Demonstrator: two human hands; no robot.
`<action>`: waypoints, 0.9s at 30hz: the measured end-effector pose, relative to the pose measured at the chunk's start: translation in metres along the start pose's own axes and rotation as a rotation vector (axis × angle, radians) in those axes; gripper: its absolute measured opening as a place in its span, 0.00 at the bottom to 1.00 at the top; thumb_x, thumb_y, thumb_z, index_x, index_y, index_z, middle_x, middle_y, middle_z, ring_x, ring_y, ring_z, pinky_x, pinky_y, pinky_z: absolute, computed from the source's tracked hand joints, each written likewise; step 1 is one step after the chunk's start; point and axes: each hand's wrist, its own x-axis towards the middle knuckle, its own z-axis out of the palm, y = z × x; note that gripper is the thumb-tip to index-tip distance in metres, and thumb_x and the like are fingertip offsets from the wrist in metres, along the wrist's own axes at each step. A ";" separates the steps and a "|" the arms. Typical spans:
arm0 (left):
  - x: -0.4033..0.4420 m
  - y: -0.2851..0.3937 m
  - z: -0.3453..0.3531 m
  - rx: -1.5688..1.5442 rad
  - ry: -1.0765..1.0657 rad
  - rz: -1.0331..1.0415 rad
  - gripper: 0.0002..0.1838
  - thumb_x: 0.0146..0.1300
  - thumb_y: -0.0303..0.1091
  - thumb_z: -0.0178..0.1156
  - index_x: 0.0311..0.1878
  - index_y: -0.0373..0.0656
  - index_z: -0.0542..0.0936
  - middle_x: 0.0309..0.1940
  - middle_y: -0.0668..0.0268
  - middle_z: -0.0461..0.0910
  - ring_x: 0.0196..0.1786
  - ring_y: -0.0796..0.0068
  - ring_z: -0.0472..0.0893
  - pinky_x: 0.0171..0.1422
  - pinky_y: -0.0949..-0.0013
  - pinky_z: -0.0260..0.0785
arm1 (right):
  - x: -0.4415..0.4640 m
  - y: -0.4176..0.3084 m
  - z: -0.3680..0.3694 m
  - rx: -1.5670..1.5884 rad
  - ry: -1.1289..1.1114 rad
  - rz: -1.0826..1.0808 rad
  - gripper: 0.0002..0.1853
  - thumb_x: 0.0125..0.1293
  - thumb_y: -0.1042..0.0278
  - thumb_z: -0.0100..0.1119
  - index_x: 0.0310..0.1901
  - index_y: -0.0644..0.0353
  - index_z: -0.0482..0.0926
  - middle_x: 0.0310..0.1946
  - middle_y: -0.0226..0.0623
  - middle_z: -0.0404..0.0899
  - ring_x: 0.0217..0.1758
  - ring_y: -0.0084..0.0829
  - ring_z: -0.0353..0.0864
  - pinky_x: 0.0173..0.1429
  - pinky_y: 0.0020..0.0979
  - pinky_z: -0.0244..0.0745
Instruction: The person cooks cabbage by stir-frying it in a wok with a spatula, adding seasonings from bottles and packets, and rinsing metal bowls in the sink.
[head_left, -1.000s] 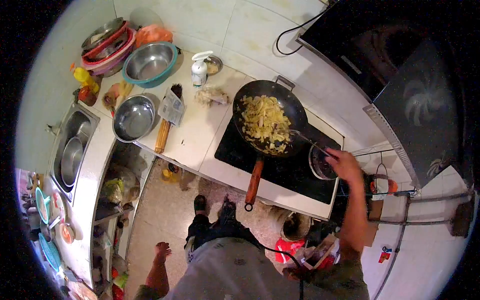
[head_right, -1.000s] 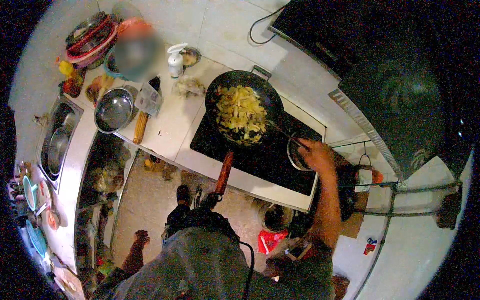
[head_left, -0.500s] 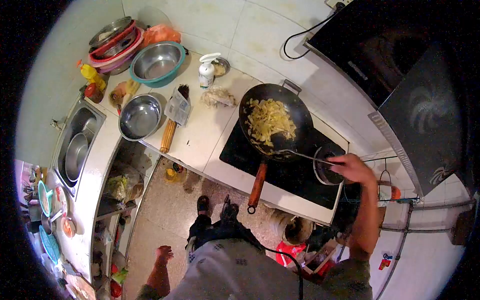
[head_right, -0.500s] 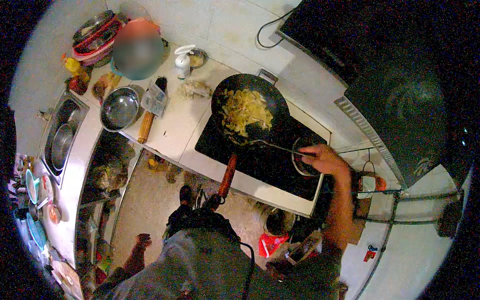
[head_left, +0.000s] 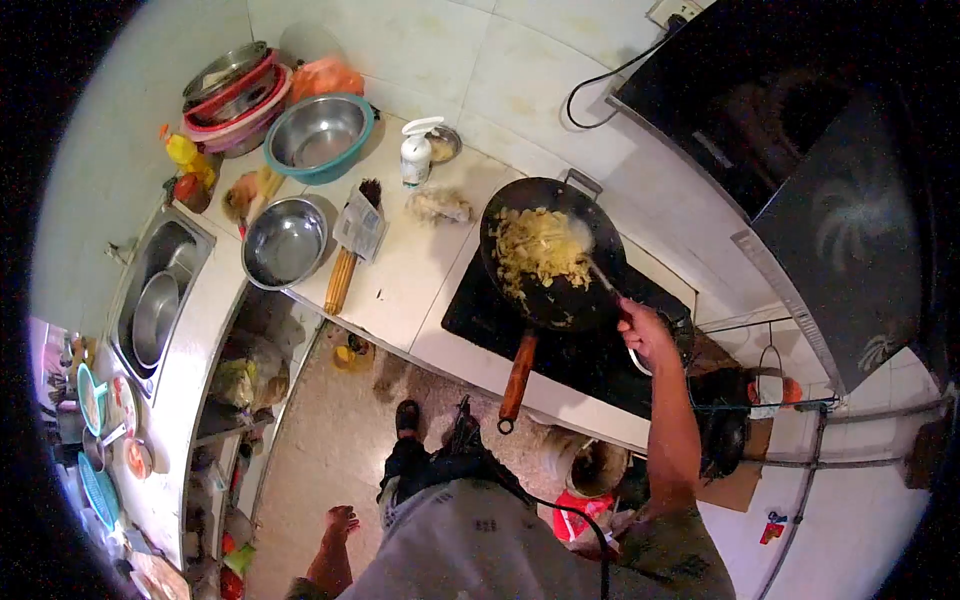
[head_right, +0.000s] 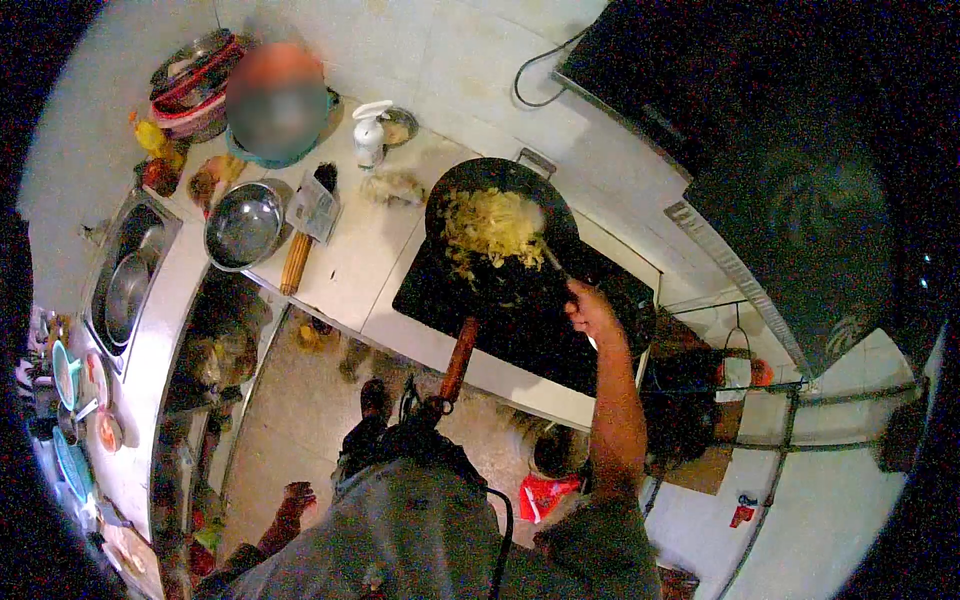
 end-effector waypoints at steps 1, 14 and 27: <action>0.014 -0.001 -0.001 0.158 0.055 0.040 0.11 0.59 0.34 0.58 0.44 0.40 0.77 0.29 0.58 0.78 0.21 0.62 0.78 0.22 0.62 0.75 | -0.005 -0.007 0.008 -0.064 -0.007 0.011 0.19 0.67 0.48 0.52 0.53 0.48 0.72 0.15 0.25 0.66 0.11 0.18 0.54 0.14 0.22 0.48; -0.024 0.103 0.006 0.008 0.045 0.097 0.10 0.60 0.36 0.58 0.41 0.41 0.76 0.26 0.63 0.76 0.21 0.69 0.77 0.23 0.65 0.74 | 0.001 -0.050 0.060 -0.467 -0.028 -0.273 0.16 0.66 0.50 0.55 0.44 0.54 0.79 0.17 0.25 0.68 0.13 0.17 0.59 0.16 0.23 0.55; -0.012 0.059 -0.013 -0.006 0.002 -0.039 0.12 0.63 0.39 0.54 0.43 0.42 0.78 0.30 0.58 0.79 0.21 0.62 0.78 0.23 0.61 0.75 | -0.151 -0.044 0.015 -1.423 0.173 -0.495 0.18 0.60 0.55 0.61 0.53 0.44 0.80 0.41 0.44 0.82 0.43 0.46 0.82 0.47 0.41 0.76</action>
